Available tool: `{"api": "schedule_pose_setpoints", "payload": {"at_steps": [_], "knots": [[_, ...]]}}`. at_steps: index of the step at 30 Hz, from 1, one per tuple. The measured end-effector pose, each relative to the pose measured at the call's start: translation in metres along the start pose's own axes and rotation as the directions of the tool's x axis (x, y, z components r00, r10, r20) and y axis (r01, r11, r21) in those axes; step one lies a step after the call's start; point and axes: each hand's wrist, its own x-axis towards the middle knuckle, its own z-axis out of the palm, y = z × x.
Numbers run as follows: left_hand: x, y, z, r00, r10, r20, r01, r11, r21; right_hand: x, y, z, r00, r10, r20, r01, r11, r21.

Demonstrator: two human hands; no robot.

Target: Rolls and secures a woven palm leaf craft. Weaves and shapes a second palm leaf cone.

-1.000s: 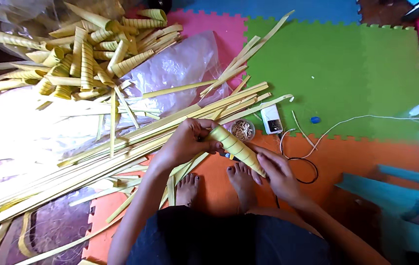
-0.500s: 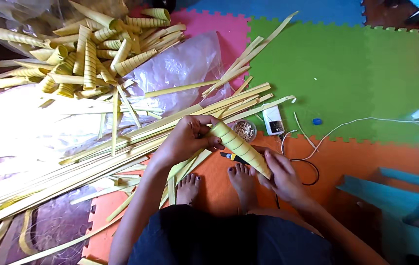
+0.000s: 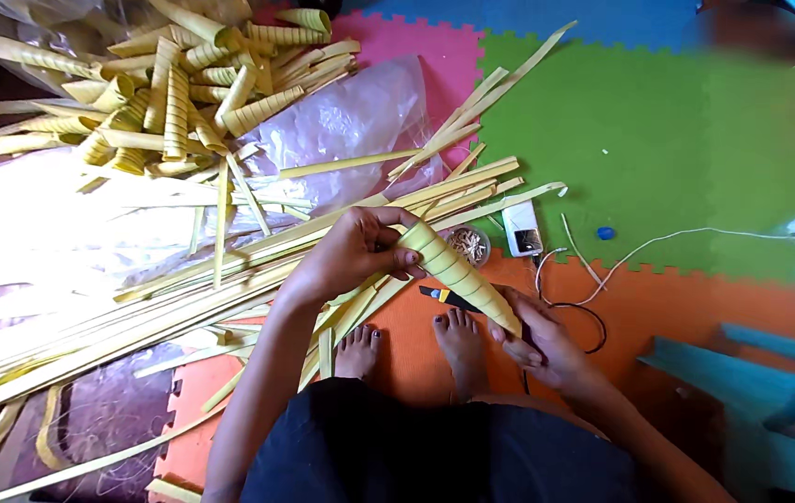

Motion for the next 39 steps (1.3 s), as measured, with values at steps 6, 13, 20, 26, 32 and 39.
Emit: {"api": "schedule_pose_setpoints", "payload": {"at_steps": [6, 13, 20, 26, 32, 39], "knots": [[0.033, -0.047, -0.044, 0.945, 0.224, 0.237, -0.195, 0.971, -0.141, 0.004, 0.014, -0.008, 0.920, -0.389, 0.053, 0.380, 0.849, -0.366], [0.017, -0.018, -0.021, 0.989, 0.122, 0.089, -0.120, 0.993, -0.021, 0.008, 0.020, -0.015, 0.822, -0.554, 0.135, 0.524, 0.641, -0.561], [0.049, -0.052, -0.054, 0.914, 0.218, 0.341, -0.167, 0.971, -0.173, 0.000, 0.007, -0.011, 0.995, -0.097, 0.016, 0.097, 0.995, -0.005], [0.010, -0.029, -0.004, 0.986, 0.166, -0.014, -0.165, 0.985, 0.047, 0.005, 0.018, -0.013, 0.986, -0.162, 0.043, 0.167, 0.951, -0.259], [0.038, -0.063, -0.051, 0.759, 0.619, 0.202, -0.640, 0.766, 0.060, 0.024, -0.011, -0.022, 0.933, -0.032, 0.359, 0.123, 0.965, -0.234], [0.055, -0.044, -0.013, 0.876, 0.475, 0.078, -0.469, 0.806, 0.361, 0.088, -0.039, 0.025, 0.780, -0.623, 0.050, 0.502, 0.576, -0.645]]}}
